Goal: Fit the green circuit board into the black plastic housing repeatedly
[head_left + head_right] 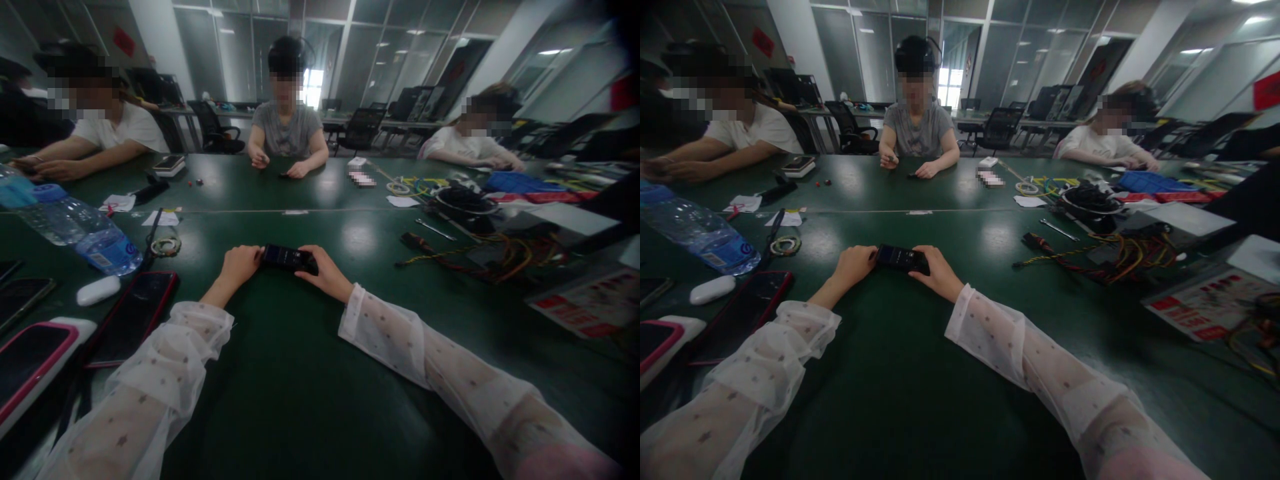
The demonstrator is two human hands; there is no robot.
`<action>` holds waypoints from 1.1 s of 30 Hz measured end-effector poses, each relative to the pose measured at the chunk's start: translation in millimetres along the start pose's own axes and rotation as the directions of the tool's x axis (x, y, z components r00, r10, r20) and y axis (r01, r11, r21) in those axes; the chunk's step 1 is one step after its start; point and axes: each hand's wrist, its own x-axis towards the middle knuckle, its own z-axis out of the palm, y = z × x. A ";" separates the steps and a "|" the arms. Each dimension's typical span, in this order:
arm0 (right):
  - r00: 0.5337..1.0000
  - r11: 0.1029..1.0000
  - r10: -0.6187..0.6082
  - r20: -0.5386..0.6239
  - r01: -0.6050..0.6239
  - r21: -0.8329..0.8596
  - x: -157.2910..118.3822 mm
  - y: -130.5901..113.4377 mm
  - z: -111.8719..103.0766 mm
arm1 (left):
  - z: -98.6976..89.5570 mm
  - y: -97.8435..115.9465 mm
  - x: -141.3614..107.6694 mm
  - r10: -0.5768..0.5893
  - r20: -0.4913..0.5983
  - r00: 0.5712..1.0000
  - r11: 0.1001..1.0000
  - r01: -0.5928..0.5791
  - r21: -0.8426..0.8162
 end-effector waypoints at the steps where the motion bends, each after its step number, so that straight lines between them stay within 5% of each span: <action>1: 1.000 1.000 -0.005 -0.002 0.005 0.003 0.0 -0.3 -0.1 | 0.1 -0.3 -0.1 0.002 0.001 1.000 1.000 -0.002 0.001; 17: 0.998 0.998 -0.056 0.004 0.056 -0.027 1.7 -4.8 -3.4 | -0.4 -0.7 -1.8 0.022 -0.014 1.000 1.000 -0.022 0.008; 33: 0.994 0.994 0.107 0.018 -0.107 -0.020 -1.2 6.3 4.8 | -0.5 1.8 1.7 -0.024 0.005 1.000 0.999 0.023 0.029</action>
